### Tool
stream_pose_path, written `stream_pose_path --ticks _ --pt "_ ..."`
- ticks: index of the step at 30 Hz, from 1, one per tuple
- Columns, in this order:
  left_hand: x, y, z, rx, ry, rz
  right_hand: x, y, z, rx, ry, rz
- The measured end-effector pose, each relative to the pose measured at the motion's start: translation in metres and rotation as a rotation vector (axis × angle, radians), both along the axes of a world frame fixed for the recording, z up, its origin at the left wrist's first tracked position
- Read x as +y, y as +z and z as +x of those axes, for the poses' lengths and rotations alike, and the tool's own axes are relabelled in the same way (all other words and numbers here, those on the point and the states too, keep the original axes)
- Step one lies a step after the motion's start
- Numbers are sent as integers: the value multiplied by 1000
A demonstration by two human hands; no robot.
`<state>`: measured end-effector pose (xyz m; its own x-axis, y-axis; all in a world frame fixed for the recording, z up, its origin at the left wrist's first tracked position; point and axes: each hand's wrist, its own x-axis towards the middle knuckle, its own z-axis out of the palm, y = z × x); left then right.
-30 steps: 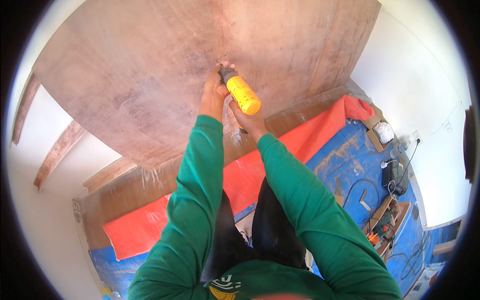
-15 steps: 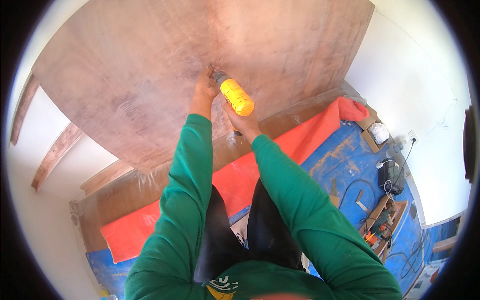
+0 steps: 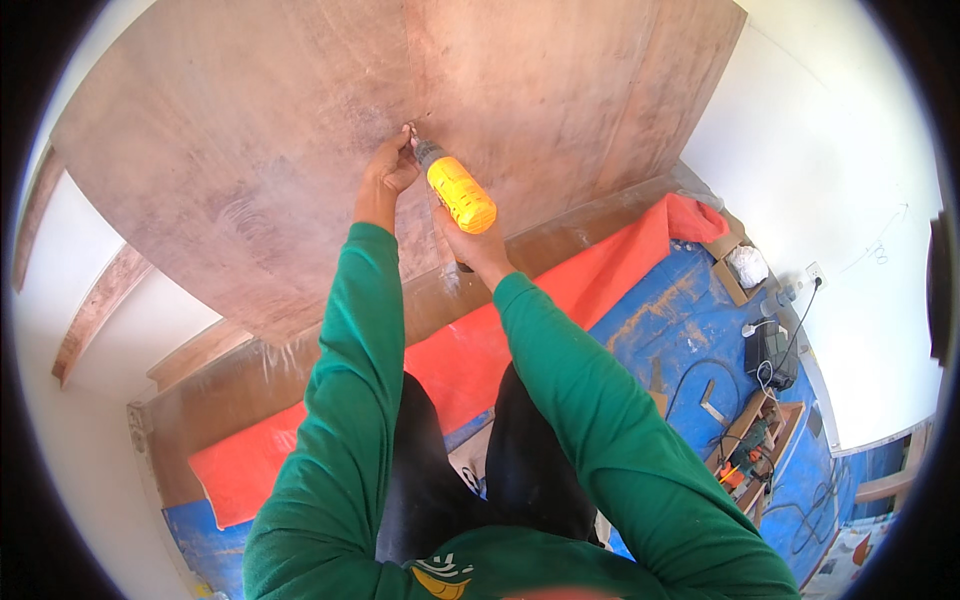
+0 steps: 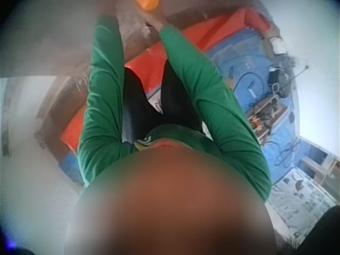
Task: The person uses a cordless drill to fasten screws into a wooden panel attached to a staircase. They repeatedly position screws and drive them in, working along the edge of the panel while seated on the floor.
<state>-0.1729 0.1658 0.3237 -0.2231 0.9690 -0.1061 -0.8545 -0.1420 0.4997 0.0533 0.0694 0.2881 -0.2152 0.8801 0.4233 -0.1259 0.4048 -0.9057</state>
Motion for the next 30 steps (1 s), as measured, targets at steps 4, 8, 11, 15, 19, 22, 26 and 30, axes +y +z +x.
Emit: stream_pose_path --ticks 4,8,11,15,19,22,26,30 --pt "-3 -6 0 3 -34 60 3 -2 1 -40 40 10" --pt "-16 -8 -7 -35 -15 43 -3 3 4 -169 45 131" --pt "-39 0 -13 32 40 -93 -18 18 15 -263 124 265" --pt "-101 10 -1 194 85 -219 -52 53 38 -619 181 486" --pt "-169 31 14 389 68 -342 -96 91 47 -878 126 782" --pt "-213 41 22 258 181 -300 -130 109 43 -1067 87 867" --pt "-270 46 13 235 142 -288 -175 122 31 -1070 181 771" --pt "-331 49 -17 169 273 -220 -207 133 -3 -1039 280 861"
